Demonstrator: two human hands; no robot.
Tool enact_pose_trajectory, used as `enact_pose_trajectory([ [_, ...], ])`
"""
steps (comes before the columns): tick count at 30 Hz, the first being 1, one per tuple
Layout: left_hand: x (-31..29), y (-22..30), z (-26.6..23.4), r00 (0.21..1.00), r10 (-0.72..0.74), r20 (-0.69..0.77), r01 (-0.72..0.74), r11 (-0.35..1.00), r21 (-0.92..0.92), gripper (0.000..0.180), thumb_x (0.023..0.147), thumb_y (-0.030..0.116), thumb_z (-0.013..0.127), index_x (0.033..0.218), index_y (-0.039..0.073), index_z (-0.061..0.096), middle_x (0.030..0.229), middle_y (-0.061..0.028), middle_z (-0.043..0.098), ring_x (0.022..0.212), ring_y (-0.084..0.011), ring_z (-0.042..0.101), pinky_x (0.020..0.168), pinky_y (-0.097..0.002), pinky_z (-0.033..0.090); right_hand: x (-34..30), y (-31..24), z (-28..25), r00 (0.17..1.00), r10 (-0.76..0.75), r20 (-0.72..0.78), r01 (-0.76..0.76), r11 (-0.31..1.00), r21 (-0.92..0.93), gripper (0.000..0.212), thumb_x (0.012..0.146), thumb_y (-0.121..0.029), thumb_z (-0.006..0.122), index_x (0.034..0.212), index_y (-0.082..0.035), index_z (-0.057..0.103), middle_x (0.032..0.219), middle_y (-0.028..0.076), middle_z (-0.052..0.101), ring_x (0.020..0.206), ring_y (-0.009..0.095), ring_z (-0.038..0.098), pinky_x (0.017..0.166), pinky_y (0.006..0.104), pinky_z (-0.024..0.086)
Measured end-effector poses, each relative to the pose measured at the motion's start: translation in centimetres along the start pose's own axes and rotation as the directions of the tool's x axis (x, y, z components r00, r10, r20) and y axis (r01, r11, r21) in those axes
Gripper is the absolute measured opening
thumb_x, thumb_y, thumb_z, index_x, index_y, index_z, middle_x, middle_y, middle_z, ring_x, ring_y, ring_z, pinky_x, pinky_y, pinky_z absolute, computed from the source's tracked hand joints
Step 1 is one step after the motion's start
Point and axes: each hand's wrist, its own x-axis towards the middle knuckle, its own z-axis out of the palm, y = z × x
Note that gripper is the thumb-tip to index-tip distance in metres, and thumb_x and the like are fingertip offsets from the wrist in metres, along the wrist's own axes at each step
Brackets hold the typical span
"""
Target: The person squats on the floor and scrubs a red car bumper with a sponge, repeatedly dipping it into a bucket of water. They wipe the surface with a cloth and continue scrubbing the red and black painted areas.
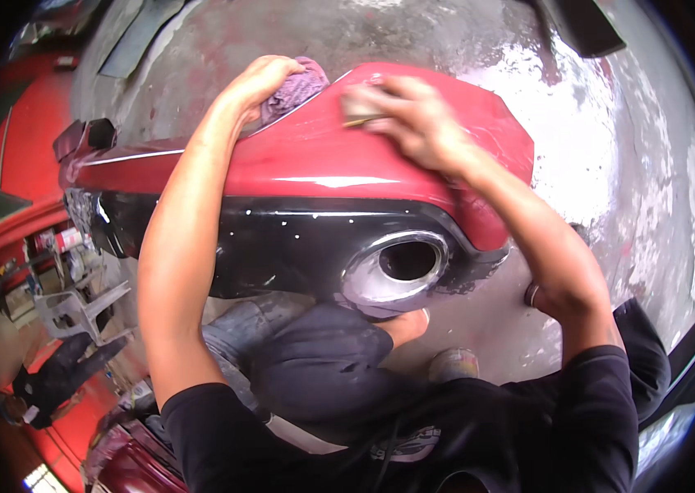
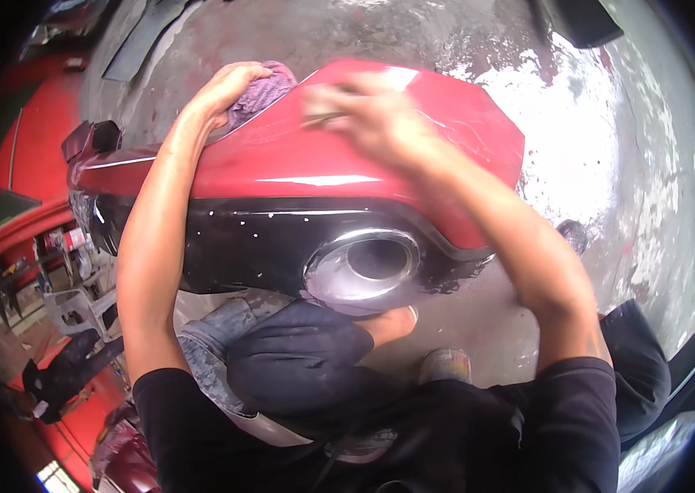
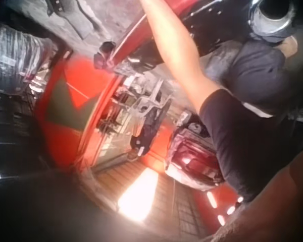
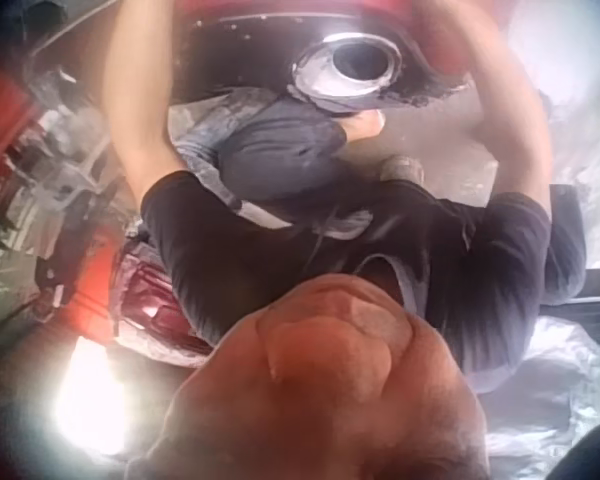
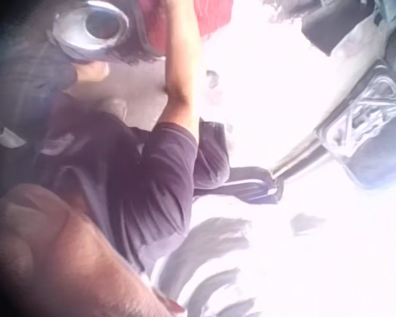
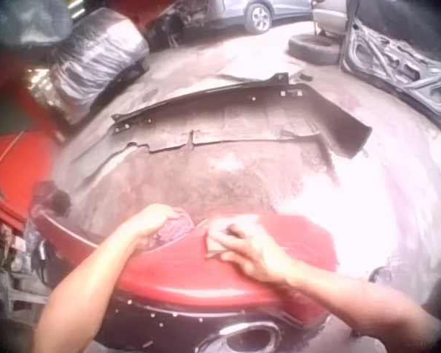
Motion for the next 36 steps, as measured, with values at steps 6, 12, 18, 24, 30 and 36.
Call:
enact_pose_trajectory([
  [6, 1.0, -0.1, 0.6, 0.999, 0.034, 0.014, -0.035, 0.996, 0.079, 0.017, 0.097, 0.021, 0.063, 0.103, 0.006, 0.069, 0.101, -0.0058, 0.070, 0.086, -0.0149, 0.066, 0.073, -0.0323, 0.056, 0.1, 0.5, 1.1, 0.987, -0.013, -0.159, 0.031, 0.993, 0.112, 0.047, 0.091, -0.014, 0.076, 0.137, -0.010, 0.068, 0.114, 0.019, 0.067, 0.101, 0.039, 0.066, 0.091, 0.0478, 0.054],
  [12, -0.1, -0.2, -0.7, 0.999, 0.020, -0.039, -0.021, 0.999, -0.034, 0.024, 0.098, 0.018, 0.059, 0.107, -0.001, 0.070, 0.100, -0.0123, 0.074, 0.086, -0.0185, 0.071, 0.072, -0.0336, 0.059, 1.1, 0.2, 0.6, 0.995, -0.070, -0.064, 0.069, 0.998, -0.011, 0.053, 0.095, -0.018, 0.072, 0.146, -0.016, 0.061, 0.129, 0.021, 0.064, 0.120, 0.042, 0.060, 0.104, 0.0484, 0.049],
  [18, 0.5, 0.6, 1.7, 0.969, 0.203, -0.137, -0.164, 0.953, 0.254, 0.030, 0.097, 0.019, 0.057, 0.113, -0.003, 0.068, 0.103, -0.0144, 0.073, 0.085, -0.0219, 0.073, 0.070, -0.0333, 0.061, 0.7, 2.5, 2.2, 0.917, -0.207, -0.340, 0.181, 0.978, -0.107, 0.051, 0.089, -0.011, 0.077, 0.139, -0.011, 0.066, 0.113, 0.019, 0.067, 0.096, 0.039, 0.066, 0.088, 0.0462, 0.055],
  [24, 0.3, -0.4, -0.2, 0.990, 0.130, -0.057, -0.125, 0.989, 0.084, 0.036, 0.097, 0.024, 0.058, 0.114, -0.006, 0.068, 0.107, -0.0136, 0.073, 0.098, -0.0209, 0.069, 0.085, -0.0366, 0.055, 1.0, 3.1, 1.2, 0.980, -0.097, -0.175, 0.061, 0.978, -0.198, 0.051, 0.094, -0.019, 0.074, 0.144, -0.016, 0.063, 0.120, 0.020, 0.065, 0.108, 0.038, 0.061, 0.096, 0.0491, 0.050],
  [30, 0.3, 1.0, 1.6, 0.986, 0.133, -0.099, -0.123, 0.987, 0.105, 0.033, 0.095, 0.023, 0.058, 0.108, -0.005, 0.068, 0.102, -0.0127, 0.072, 0.093, -0.0200, 0.068, 0.079, -0.0390, 0.055, 1.9, 1.6, 2.2, 0.961, -0.139, -0.240, 0.118, 0.988, -0.100, 0.041, 0.092, -0.015, 0.074, 0.132, -0.016, 0.072, 0.128, 0.018, 0.064, 0.112, 0.041, 0.062, 0.099, 0.0480, 0.052],
  [36, 2.7, -2.8, -0.9, 0.961, 0.221, -0.169, -0.190, 0.965, 0.179, 0.035, 0.093, 0.023, 0.059, 0.112, -0.005, 0.069, 0.113, -0.0168, 0.071, 0.111, -0.0243, 0.066, 0.095, -0.0408, 0.052, 1.0, 5.4, 0.1, 0.966, -0.134, -0.223, 0.075, 0.965, -0.252, 0.047, 0.088, -0.014, 0.077, 0.134, -0.011, 0.069, 0.131, 0.023, 0.065, 0.120, 0.043, 0.063, 0.101, 0.0489, 0.052],
])
